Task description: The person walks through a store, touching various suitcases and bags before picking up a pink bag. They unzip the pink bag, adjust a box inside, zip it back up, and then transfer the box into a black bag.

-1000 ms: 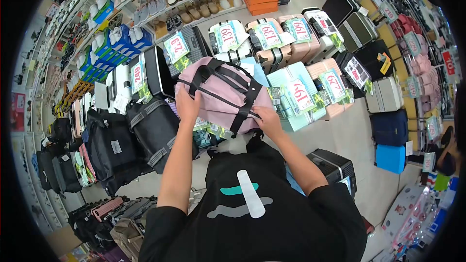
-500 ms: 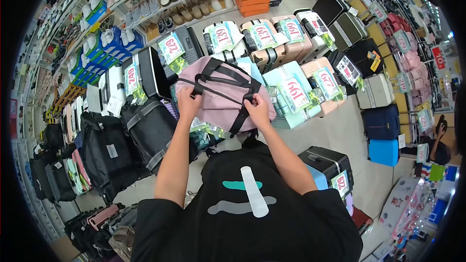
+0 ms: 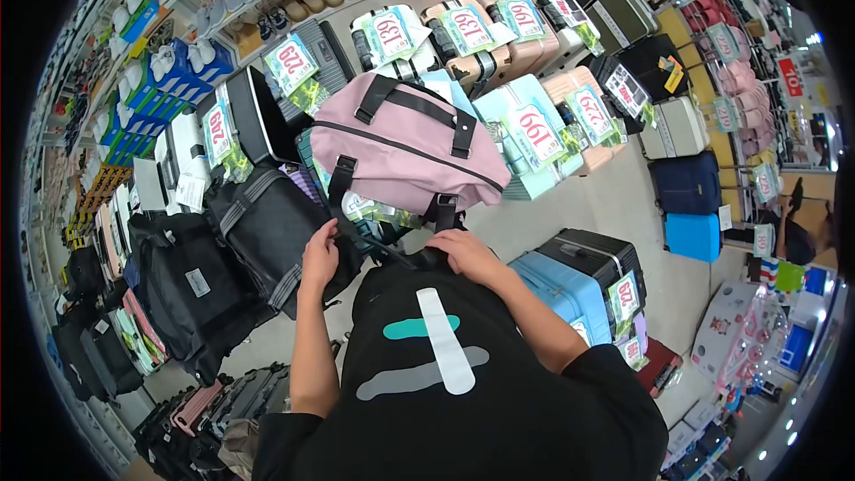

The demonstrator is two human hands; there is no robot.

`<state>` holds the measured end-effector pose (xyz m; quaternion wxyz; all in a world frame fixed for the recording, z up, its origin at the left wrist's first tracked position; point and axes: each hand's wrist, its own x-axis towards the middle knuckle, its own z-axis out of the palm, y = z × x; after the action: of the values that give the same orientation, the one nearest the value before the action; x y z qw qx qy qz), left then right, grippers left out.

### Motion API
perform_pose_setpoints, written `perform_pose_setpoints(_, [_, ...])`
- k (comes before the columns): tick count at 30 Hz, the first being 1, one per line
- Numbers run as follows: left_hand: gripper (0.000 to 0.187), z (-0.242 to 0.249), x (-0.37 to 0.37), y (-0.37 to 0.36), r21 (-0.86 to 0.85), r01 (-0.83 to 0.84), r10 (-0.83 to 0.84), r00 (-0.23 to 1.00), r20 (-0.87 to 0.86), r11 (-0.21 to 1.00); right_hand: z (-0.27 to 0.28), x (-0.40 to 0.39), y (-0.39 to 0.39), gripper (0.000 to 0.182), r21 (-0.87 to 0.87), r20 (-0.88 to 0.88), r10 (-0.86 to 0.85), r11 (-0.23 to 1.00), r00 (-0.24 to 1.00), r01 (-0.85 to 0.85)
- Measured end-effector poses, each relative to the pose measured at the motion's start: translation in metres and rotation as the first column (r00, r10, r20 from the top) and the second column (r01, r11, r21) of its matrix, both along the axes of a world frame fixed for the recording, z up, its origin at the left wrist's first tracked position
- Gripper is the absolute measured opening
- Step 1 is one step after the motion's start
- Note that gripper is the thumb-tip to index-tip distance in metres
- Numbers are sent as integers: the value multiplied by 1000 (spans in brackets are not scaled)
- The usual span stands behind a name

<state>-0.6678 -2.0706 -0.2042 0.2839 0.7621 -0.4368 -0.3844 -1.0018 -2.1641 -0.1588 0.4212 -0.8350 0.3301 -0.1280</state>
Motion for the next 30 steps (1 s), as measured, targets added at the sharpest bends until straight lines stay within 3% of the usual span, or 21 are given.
perform_pose_setpoints(2, [40, 12, -4, -6, -47, 64, -55, 983, 175, 997, -3, -4, -1, 36, 68, 28, -36, 997, 999, 34])
perform_pose_setpoints(4, [34, 32, -20, -23, -71, 45, -33, 986, 163, 996, -3, -15, -5, 33, 10, 77, -285, 959, 955, 285])
perform_pose_setpoints(5, [31, 42, -30, -35, -107, 33, -14, 986, 168, 994, -11, -20, -6, 29, 153, 33, -497, 860, 867, 487])
perform_pose_setpoints(7, [26, 54, -55, -62, -253, 92, -33, 973, 228, 963, -35, -38, -18, 28, 206, -15, -787, 601, 616, 772])
perform_pose_setpoints(8, [28, 56, -72, -76, -266, 149, -68, 954, 293, 952, -60, -43, -23, 28, 211, -19, -792, 593, 610, 777])
perform_pose_setpoints(10, [42, 70, -106, -109, -348, 410, -260, 877, 403, 843, -105, -56, -30, 34, 305, 88, -953, 302, 289, 903])
perform_pose_setpoints(11, [46, 71, -121, -126, -391, 523, -338, 826, 451, 757, -104, -56, -37, 34, 305, 83, -957, 290, 278, 907])
perform_pose_setpoints(13, [43, 66, -147, -156, -393, 593, -352, 770, 532, 703, -99, -51, -48, 45, 769, 26, -968, 179, 250, 613])
perform_pose_setpoints(14, [41, 64, -154, -166, -385, 657, -352, 707, 613, 648, -99, -53, -50, 45, 774, 24, -970, 171, 242, 610])
perform_pose_setpoints(16, [40, 45, -164, -175, -364, 673, -374, 692, 617, 644, -105, -53, -53, 47, 753, -7, -887, 299, 462, 586])
perform_pose_setpoints(18, [39, 30, -169, -176, -341, 689, -402, 678, 616, 640, -106, -56, -50, 44, 742, -9, -893, 296, 450, 602])
perform_pose_setpoints(20, [34, 25, -169, -168, -248, 648, -465, 716, 520, 720, -111, -62, -48, 44, 599, 90, -847, 466, 524, 651])
perform_pose_setpoints(21, [34, 25, -168, -165, -237, 655, -476, 709, 520, 717, -106, -64, -47, 44, 608, 85, -852, 455, 516, 651])
perform_pose_setpoints(27, [22, 37, -169, -157, -262, 567, -414, 784, 463, 781, -95, -74, -53, 47, 573, 121, -784, 556, 608, 602])
perform_pose_setpoints(30, [19, 39, -169, -157, -290, 514, -361, 819, 446, 807, -89, -81, -60, 52, 547, 100, -687, 643, 720, 537])
